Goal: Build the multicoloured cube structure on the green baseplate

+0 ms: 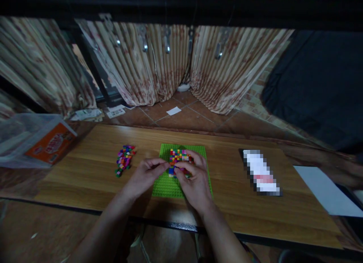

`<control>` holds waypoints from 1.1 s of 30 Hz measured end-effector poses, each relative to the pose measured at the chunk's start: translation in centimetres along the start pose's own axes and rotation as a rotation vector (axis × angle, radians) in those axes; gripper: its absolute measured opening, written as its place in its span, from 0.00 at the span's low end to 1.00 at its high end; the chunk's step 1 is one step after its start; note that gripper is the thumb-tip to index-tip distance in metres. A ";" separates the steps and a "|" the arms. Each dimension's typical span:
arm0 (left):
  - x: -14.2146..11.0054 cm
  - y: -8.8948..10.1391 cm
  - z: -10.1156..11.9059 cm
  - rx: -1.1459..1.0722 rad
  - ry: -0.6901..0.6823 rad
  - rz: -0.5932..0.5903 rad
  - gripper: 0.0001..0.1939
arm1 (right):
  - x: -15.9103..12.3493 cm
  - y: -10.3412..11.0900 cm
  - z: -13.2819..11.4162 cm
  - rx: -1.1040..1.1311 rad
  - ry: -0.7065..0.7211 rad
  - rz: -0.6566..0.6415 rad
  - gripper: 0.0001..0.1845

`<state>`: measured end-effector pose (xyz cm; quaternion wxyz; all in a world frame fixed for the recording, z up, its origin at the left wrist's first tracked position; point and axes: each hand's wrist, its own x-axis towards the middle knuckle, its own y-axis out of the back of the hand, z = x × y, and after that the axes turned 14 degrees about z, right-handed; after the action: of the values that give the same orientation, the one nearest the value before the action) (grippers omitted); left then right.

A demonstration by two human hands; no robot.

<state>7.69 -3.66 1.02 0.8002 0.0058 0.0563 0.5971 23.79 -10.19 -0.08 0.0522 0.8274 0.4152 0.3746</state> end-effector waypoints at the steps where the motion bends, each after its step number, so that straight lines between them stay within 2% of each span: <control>1: 0.0 -0.1 -0.1 0.016 -0.021 -0.006 0.13 | 0.0 0.0 -0.1 -0.005 -0.003 0.004 0.07; 8: -0.4 -0.4 -0.5 0.096 -0.123 -0.019 0.13 | -0.1 -0.5 0.0 -0.018 -0.023 0.052 0.07; 13: -0.6 -0.3 -0.6 0.167 -0.147 -0.010 0.14 | -0.1 -0.4 0.5 0.065 -0.147 0.093 0.09; 22: -0.7 -0.4 -0.5 0.201 -0.163 -0.006 0.15 | -0.3 -1.3 1.0 0.084 -0.355 0.136 0.28; 27: -0.7 -0.5 -0.5 0.207 -0.167 -0.005 0.15 | -0.2 -2.0 0.9 0.187 -0.487 0.127 0.29; 33: -0.8 -0.5 -0.5 0.208 -0.186 0.007 0.15 | -0.1 -2.1 0.7 0.204 -0.505 0.152 0.30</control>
<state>7.89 -4.58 0.52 0.7950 0.1441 0.0432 0.5877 22.89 -8.72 -1.50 0.0423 0.9242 0.3614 0.1159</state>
